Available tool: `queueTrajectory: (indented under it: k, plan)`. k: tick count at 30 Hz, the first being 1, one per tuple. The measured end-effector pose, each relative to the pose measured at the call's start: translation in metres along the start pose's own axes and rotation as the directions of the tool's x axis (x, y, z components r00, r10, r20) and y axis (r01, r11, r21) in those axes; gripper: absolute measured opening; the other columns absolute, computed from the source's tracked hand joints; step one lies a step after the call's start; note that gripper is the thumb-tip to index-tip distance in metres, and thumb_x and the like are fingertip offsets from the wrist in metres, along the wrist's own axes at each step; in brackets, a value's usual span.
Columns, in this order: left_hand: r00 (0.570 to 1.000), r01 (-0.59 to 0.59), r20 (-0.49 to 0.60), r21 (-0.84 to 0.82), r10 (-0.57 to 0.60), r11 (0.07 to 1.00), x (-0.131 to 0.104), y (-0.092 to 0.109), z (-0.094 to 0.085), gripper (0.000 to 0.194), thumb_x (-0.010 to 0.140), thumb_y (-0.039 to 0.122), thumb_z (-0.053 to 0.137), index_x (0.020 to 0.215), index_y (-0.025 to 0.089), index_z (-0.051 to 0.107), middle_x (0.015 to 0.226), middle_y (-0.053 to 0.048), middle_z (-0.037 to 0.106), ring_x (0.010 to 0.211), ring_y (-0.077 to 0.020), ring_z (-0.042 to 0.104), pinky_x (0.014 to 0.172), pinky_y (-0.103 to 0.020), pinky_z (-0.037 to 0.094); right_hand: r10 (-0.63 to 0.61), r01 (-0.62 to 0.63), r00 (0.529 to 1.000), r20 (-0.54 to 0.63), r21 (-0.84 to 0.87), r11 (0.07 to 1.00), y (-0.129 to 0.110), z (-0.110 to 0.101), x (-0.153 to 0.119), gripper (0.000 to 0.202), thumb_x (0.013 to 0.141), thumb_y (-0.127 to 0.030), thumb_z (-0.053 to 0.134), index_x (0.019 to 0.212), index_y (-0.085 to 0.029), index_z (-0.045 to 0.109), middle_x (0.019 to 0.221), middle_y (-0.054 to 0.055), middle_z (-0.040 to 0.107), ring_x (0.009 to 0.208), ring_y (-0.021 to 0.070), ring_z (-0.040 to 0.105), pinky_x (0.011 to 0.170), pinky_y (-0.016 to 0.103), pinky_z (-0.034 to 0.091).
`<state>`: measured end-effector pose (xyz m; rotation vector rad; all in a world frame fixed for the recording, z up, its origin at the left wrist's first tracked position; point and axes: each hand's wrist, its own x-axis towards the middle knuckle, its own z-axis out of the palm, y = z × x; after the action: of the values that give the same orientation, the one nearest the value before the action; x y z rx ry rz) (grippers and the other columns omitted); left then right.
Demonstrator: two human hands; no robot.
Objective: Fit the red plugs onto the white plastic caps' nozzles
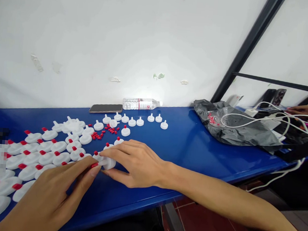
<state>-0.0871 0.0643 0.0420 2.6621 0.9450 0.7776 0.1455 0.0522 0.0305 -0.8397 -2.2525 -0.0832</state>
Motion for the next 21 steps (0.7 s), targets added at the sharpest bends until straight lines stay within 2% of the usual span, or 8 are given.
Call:
queueTrajectory:
  k: [8,18,21]
  plan:
    - [0.999,-0.041,0.029,0.015,0.040,0.999,-0.0002,-0.0002,-0.0005,0.017,0.107,0.032,0.040,0.095,0.028,0.051,0.073,0.007,0.068,0.061,-0.0157,0.069,0.054,-0.030,0.041,-0.069,0.068,0.998,-0.011,-0.078,0.995,0.0011,-0.0029,0.0015,0.034,0.104,-0.032,0.060,0.132,-0.013,0.062,0.119,0.011,0.076,0.103,0.0208,0.073,0.093,0.034,0.057]
    - [1.000,0.000,-0.002,-0.009,0.000,1.000,0.0018,-0.0001,0.0053,0.019,0.105,0.031,0.044,0.089,0.028,0.053,0.065,0.009,0.066,0.050,-0.0119,0.064,0.048,-0.028,0.036,0.005,-0.005,0.999,0.054,-0.003,1.000,-0.0018,0.0001,0.0005,0.032,0.100,-0.033,0.065,0.126,-0.015,0.063,0.116,0.008,0.078,0.100,0.0208,0.073,0.089,0.034,0.054]
    - [1.000,0.026,-0.006,-0.009,-0.027,1.000,0.0024,-0.0003,0.0072,0.022,0.105,0.032,0.045,0.086,0.027,0.053,0.061,0.009,0.064,0.047,-0.0125,0.062,0.046,-0.028,0.034,0.035,-0.035,0.997,0.072,0.008,0.999,-0.0035,-0.0011,0.0007,0.039,0.099,-0.032,0.065,0.134,-0.016,0.056,0.115,0.007,0.077,0.092,0.0202,0.072,0.086,0.035,0.053]
